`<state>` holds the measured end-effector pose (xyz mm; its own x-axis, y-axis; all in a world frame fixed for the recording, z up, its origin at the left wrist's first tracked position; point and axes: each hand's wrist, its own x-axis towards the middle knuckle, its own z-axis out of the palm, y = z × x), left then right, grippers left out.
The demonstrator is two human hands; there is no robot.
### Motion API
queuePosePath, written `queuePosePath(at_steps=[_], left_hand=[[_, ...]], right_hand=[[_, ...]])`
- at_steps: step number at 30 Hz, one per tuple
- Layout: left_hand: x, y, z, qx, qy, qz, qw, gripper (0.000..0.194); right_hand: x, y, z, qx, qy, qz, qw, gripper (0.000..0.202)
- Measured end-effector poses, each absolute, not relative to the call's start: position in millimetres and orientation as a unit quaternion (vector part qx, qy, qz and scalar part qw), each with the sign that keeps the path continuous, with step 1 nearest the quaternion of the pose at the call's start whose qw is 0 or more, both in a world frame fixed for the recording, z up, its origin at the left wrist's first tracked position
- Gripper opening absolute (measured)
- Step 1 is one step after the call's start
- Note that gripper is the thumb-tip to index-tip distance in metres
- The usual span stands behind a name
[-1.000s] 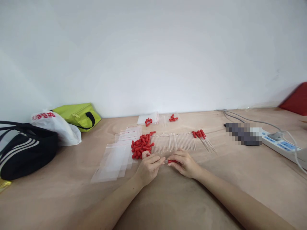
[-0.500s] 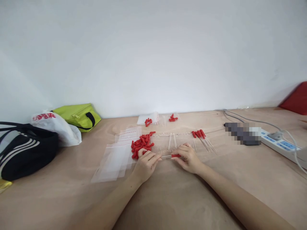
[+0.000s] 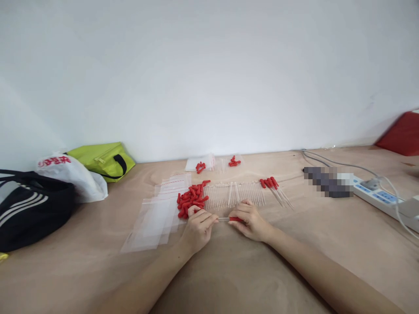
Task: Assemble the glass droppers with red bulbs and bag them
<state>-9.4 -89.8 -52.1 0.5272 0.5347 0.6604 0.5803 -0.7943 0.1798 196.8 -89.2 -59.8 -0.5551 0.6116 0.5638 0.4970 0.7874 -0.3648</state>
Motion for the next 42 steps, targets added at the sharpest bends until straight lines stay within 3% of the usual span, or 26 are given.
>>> queuePosePath(at_steps=[11, 15, 19, 24, 30, 36, 42], left_hand=[[-9, -90, -52, -0.872, -0.319, -0.37, 0.02, 0.018], [-6, -91, -47, -0.856, -0.342, -0.387, -0.001, 0.017], [0, -93, -43, -0.845, -0.381, -0.373, -0.048, 0.022], [5, -92, -46, -0.85, -0.383, -0.353, -0.081, 0.023], [0, -90, -47, -0.849, -0.38, -0.352, -0.1, 0.017], [0, -91, -47, -0.854, -0.38, -0.348, -0.065, 0.012], [2, -94, -44, -0.868, -0.368, -0.329, -0.051, 0.012]], right_hand=[[195, -89, -60, -0.322, -0.869, 0.106, 0.361, 0.014], [192, -88, -58, -0.371, -0.769, 0.267, 0.447, 0.016], [181, -87, -61, -0.38, -0.602, 0.462, 0.529, 0.037], [165, -89, -63, -0.359, -0.541, 0.538, 0.538, 0.029], [205, -61, -48, -0.489, -0.573, 0.407, 0.517, 0.043], [288, -38, -39, -0.742, -0.546, 0.119, 0.37, 0.036], [310, -39, -44, -0.811, -0.517, 0.043, 0.271, 0.036]])
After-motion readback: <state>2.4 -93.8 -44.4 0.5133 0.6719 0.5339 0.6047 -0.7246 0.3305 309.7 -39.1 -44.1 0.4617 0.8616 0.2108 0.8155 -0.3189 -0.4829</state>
